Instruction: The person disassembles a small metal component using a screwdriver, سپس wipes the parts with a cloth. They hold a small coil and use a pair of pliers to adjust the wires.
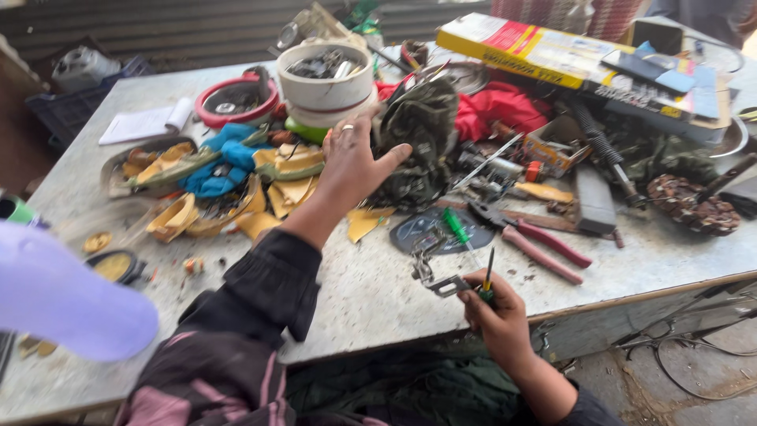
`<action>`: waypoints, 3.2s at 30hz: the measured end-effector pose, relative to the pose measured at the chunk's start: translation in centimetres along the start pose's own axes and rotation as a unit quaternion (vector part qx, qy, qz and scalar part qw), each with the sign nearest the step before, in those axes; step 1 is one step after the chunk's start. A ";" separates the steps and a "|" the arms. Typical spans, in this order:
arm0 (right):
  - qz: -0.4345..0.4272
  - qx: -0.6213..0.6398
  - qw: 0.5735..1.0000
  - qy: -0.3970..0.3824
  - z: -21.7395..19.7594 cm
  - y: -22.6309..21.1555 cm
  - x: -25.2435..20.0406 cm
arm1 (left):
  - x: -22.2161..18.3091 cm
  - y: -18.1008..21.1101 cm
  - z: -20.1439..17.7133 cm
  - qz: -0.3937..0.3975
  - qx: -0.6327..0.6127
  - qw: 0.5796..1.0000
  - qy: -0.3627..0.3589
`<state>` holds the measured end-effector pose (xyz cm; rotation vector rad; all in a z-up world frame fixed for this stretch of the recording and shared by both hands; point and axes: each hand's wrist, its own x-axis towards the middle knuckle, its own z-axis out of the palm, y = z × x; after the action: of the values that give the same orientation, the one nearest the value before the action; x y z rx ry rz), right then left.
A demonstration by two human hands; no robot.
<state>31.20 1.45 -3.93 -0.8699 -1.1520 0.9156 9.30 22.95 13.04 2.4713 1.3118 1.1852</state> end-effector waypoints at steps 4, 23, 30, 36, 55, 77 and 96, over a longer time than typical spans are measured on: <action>0.051 0.068 0.996 0.013 -1.2 1.3 -0.1 | 5.7 -4.0 6.5 -0.161 0.079 0.979 -0.094; 0.040 0.140 0.989 -0.003 -1.7 0.6 -0.5 | 6.9 -4.1 -16.8 0.015 -0.578 0.804 0.142; -0.048 0.194 0.979 -0.045 -0.4 -3.5 -2.2 | -15.1 3.4 -20.2 -0.201 -0.460 0.845 0.187; -0.132 0.048 0.985 -0.098 2.7 -6.4 -6.3 | -22.3 3.5 -6.6 -0.222 -0.694 0.680 0.079; -0.212 -0.286 0.919 -0.168 12.3 -8.3 -6.7 | -27.5 3.3 -7.3 -0.139 -0.869 0.474 -0.015; -0.197 -0.310 0.888 -0.278 13.9 -12.1 -7.7 | -27.5 3.2 -8.4 -0.107 -0.686 0.716 0.067; -0.348 -0.482 0.750 -0.290 14.8 -6.9 -8.1 | -27.0 3.5 -5.9 -0.232 -0.802 0.546 0.072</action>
<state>16.42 -7.23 2.34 -0.8217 -2.3884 -0.1569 -1.10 -0.69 2.71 0.6012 0.2517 1.3270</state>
